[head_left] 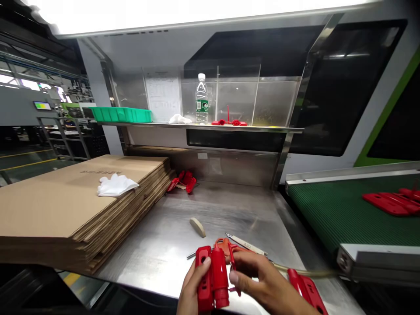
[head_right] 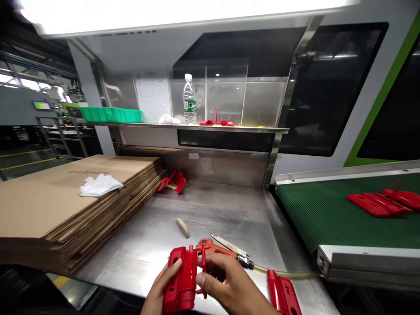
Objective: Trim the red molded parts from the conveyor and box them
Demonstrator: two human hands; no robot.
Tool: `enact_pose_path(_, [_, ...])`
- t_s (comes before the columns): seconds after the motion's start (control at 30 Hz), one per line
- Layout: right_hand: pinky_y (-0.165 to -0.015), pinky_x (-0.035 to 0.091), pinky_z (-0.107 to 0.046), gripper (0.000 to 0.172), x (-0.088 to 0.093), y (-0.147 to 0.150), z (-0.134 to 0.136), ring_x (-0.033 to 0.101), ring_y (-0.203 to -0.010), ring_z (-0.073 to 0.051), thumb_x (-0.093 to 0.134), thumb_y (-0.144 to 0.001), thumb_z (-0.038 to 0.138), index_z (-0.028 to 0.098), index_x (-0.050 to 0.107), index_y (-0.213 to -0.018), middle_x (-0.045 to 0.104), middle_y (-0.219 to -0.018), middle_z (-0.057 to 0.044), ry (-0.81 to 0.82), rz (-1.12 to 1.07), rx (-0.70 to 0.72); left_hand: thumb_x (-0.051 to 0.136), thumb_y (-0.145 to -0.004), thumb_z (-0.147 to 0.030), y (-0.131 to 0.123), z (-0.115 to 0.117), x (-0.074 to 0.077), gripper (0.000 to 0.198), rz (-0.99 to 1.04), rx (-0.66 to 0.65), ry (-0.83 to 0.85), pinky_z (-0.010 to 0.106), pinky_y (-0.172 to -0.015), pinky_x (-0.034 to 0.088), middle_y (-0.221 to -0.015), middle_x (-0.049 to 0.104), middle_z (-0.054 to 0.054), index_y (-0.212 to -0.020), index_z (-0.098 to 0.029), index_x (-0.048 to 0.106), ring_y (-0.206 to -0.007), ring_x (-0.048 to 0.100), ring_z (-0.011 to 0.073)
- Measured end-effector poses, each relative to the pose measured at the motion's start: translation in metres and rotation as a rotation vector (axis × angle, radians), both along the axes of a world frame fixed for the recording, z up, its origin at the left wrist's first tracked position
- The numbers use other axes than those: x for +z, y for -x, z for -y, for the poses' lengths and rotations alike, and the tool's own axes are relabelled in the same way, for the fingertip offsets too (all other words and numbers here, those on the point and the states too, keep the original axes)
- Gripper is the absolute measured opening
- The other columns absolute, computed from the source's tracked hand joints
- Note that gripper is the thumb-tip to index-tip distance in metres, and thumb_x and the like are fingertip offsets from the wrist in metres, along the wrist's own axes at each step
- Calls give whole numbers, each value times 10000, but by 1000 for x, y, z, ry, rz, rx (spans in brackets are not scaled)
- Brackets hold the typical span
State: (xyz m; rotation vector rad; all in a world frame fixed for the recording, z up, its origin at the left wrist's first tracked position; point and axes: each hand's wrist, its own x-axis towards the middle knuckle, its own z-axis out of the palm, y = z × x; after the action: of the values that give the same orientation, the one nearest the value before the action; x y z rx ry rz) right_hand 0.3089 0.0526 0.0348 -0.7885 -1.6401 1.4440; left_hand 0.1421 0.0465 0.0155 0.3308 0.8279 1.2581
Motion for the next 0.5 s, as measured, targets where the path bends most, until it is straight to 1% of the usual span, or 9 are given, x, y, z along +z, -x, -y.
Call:
enact_pose_path(0.07, [-756,504,-286,259,1,-4,3,603,-863,-177,668,-895,407,187,651,-1031,632,-962,-41,-4,6,29,743,-762,-324,-2,0,7,420,-7,-22,-28,297,-685,550,-944,780,109,-1119,-115,670,-866,725,281])
enact_pose_path(0.1, [-712,503,-266,249,0,-5,4,607,-813,-162,656,-905,398,183,626,-1027,637,-922,-35,-20,17,25,744,-760,-313,-3,0,9,417,-9,-22,-42,293,-689,549,-939,779,102,-1120,-117,665,-860,724,274])
enact_pose_path(0.17, [-669,493,-243,202,-2,-9,6,602,-756,-141,628,-929,352,192,575,-1040,642,-875,-22,-108,65,-29,761,-739,-282,-6,-1,11,449,-16,-13,-54,283,-670,549,-908,778,84,-1144,-125,649,-817,725,256])
enact_pose_path(0.2, [-671,492,-250,168,-2,-11,8,600,-760,-144,602,-944,321,196,565,-1050,647,-892,-31,-186,104,-72,769,-729,-268,-8,-2,11,469,-30,-24,-41,277,-609,545,-868,777,74,-1159,-130,641,-746,721,240])
enact_pose_path(0.27, [-745,490,-310,117,0,-16,14,604,-824,-180,554,-954,278,195,596,-1026,665,-936,-61,-378,178,-134,771,-724,-251,-13,-6,8,466,-44,-115,26,254,-435,476,-721,751,54,-1150,-116,640,-519,655,189])
enact_pose_path(0.33, [-766,477,-370,126,7,-20,22,617,-854,-225,536,-938,202,180,644,-997,694,-954,-93,-697,326,-167,754,-746,-279,-20,-10,2,401,-15,-257,110,228,-330,367,-559,676,22,-1092,-103,657,-366,539,143])
enact_pose_path(0.4, [-691,486,-342,134,17,-26,33,633,-780,-207,548,-919,125,162,655,-991,724,-896,-83,-1061,518,-250,714,-790,-343,-29,-12,-5,352,32,-357,158,214,-335,359,-494,611,-1,-1047,-108,666,-354,513,126])
enact_pose_path(0.43, [-675,496,-318,141,21,-30,39,642,-775,-189,557,-919,96,155,645,-1012,734,-889,-68,-1193,598,-304,683,-819,-384,-34,-11,-9,352,42,-384,167,213,-355,382,-515,610,-4,-1053,-121,660,-382,528,123])
enact_pose_path(0.5, [-717,518,-270,107,28,-40,52,658,-811,-146,567,-946,106,154,620,-1025,741,-886,-35,-1278,670,-417,597,-882,-459,-43,-7,-16,385,30,-431,167,224,-404,441,-641,650,5,-1106,-148,632,-458,560,115])
